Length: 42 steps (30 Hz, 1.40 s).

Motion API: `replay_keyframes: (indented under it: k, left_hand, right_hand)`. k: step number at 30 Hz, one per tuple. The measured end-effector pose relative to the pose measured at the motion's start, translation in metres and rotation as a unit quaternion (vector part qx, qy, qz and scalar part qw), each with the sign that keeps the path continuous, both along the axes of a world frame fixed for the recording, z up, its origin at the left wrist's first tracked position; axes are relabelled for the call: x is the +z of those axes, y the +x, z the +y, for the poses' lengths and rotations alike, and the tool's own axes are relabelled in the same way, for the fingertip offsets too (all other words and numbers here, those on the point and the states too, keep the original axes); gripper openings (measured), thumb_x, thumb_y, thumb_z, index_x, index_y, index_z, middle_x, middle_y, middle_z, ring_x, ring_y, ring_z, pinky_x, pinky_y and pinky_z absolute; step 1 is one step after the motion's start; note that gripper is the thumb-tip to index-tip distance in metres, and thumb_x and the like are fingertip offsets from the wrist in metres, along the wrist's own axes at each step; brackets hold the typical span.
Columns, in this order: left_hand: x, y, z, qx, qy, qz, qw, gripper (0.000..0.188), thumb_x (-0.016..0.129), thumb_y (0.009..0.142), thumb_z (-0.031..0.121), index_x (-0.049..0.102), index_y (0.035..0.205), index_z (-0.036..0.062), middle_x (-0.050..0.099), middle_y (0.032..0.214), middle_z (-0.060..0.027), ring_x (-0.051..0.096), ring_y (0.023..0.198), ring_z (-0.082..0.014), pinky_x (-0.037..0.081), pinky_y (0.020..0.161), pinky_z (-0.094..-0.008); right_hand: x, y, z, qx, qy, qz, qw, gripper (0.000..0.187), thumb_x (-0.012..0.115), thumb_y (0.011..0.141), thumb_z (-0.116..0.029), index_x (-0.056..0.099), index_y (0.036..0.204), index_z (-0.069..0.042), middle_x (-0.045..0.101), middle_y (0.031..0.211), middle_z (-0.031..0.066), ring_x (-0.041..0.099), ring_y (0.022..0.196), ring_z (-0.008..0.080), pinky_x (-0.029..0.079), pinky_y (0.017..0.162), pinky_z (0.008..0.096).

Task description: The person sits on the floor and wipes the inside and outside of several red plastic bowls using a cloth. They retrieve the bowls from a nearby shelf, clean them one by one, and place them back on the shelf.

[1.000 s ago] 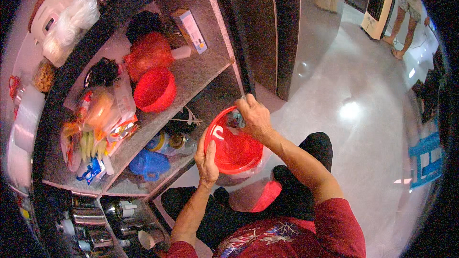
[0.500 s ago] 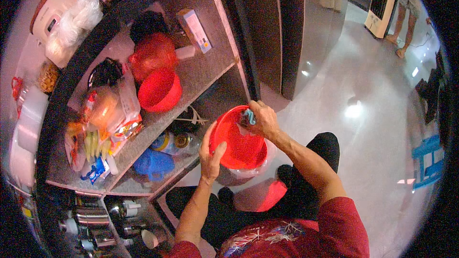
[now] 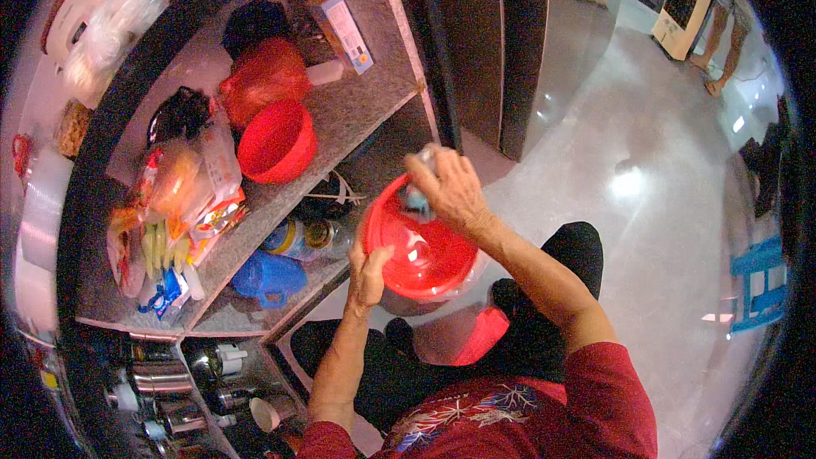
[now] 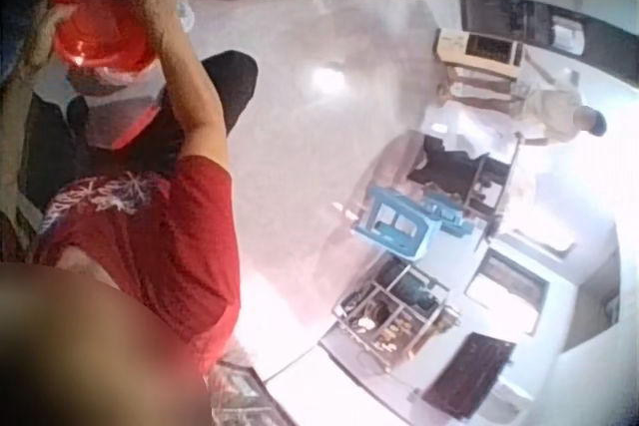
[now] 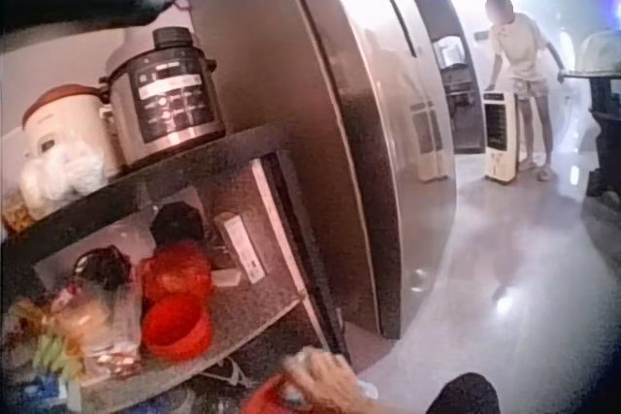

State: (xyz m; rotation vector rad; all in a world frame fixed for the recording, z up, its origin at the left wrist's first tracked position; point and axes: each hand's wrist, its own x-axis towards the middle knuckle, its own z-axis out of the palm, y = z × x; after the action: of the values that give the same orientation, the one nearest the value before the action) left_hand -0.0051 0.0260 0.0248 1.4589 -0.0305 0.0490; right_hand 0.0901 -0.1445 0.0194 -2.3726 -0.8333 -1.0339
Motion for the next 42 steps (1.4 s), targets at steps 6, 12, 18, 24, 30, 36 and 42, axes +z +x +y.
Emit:
replay_keyframes:
  k: [6, 12, 18, 24, 30, 36, 42]
  left_hand:
    - [0.005, 0.004, -0.003, 0.148, -0.02, -0.041, 0.988, 0.05, 0.049, 0.079, 0.014, 0.042, 0.126, -0.0018, 0.049, 0.122, -0.0142, 0.048, 0.112, -0.0254, 0.035, 0.097, -0.035]
    - [-0.006, 0.009, -0.001, 0.18, 0.026, -0.064, 0.981, 0.044, 0.045, 0.088, 0.019, 0.041, 0.127, -0.002, 0.047, 0.124, -0.014, 0.045, 0.114, -0.0237, 0.033, 0.098, -0.034]
    - [-0.028, 0.004, -0.006, 0.116, -0.095, 0.015, 0.989, 0.04, 0.044, 0.091, 0.021, 0.044, 0.125, -0.0008, 0.047, 0.125, -0.0102, 0.044, 0.113, -0.0195, 0.033, 0.097, -0.0317]
    - [-0.023, 0.004, -0.01, 0.112, -0.057, -0.014, 0.992, 0.041, 0.045, 0.09, 0.02, 0.044, 0.125, -0.0009, 0.047, 0.124, -0.0113, 0.043, 0.114, -0.0206, 0.031, 0.099, -0.0327]
    - [-0.027, 0.007, -0.014, 0.174, 0.001, -0.023, 0.985, 0.041, 0.044, 0.091, 0.024, 0.044, 0.124, -0.0003, 0.048, 0.123, -0.0126, 0.046, 0.112, -0.0226, 0.035, 0.096, -0.0346]
    - [-0.055, 0.008, 0.003, 0.152, -0.068, 0.007, 0.986, 0.037, 0.046, 0.09, 0.024, 0.048, 0.12, 0.0027, 0.051, 0.119, -0.011, 0.051, 0.105, -0.0211, 0.04, 0.09, -0.0347]
    - [-0.024, 0.01, -0.013, 0.096, 0.111, -0.062, 0.987, 0.044, 0.043, 0.091, 0.021, 0.038, 0.129, -0.0003, 0.044, 0.128, -0.0151, 0.045, 0.114, -0.0254, 0.033, 0.098, -0.036]
  right_hand:
    - [-0.01, -0.022, -0.001, -0.04, -0.036, 0.043, 0.998, 0.05, 0.051, 0.084, -0.027, 0.04, 0.132, -0.015, 0.04, 0.125, 0.0229, 0.049, 0.095, 0.0308, 0.042, 0.068, 0.0362]
    - [-0.014, -0.062, 0.012, 0.149, -0.057, 0.337, 0.928, 0.051, 0.061, 0.076, -0.015, 0.043, 0.123, -0.012, 0.049, 0.102, 0.022, 0.053, 0.09, 0.0371, 0.049, 0.072, 0.0444]
    - [-0.013, -0.054, 0.034, 0.272, 0.132, 0.266, 0.915, 0.049, 0.063, 0.072, -0.007, 0.047, 0.118, -0.007, 0.047, 0.106, 0.0215, 0.052, 0.091, 0.0393, 0.047, 0.075, 0.0425]
    - [-0.028, -0.022, 0.018, -0.006, -0.068, 0.024, 0.997, 0.029, 0.053, 0.075, -0.022, 0.054, 0.1, -0.006, 0.048, 0.097, 0.0143, 0.052, 0.077, 0.025, 0.047, 0.061, 0.0346]
    - [-0.041, -0.069, 0.017, 0.142, -0.037, 0.323, 0.935, 0.044, 0.062, 0.073, -0.023, 0.048, 0.109, -0.004, 0.053, 0.091, 0.0199, 0.06, 0.074, 0.0359, 0.052, 0.061, 0.0412]
    - [-0.019, -0.052, 0.018, 0.429, 0.062, 0.446, 0.783, 0.034, 0.063, 0.067, -0.014, 0.05, 0.096, 0.0, 0.056, 0.093, 0.0174, 0.054, 0.091, 0.037, 0.044, 0.079, 0.0447]
    - [-0.011, -0.045, -0.005, 0.23, 0.0, 0.322, 0.918, 0.039, 0.064, 0.066, -0.014, 0.05, 0.102, -0.008, 0.051, 0.097, 0.0172, 0.055, 0.087, 0.0361, 0.047, 0.07, 0.0455]
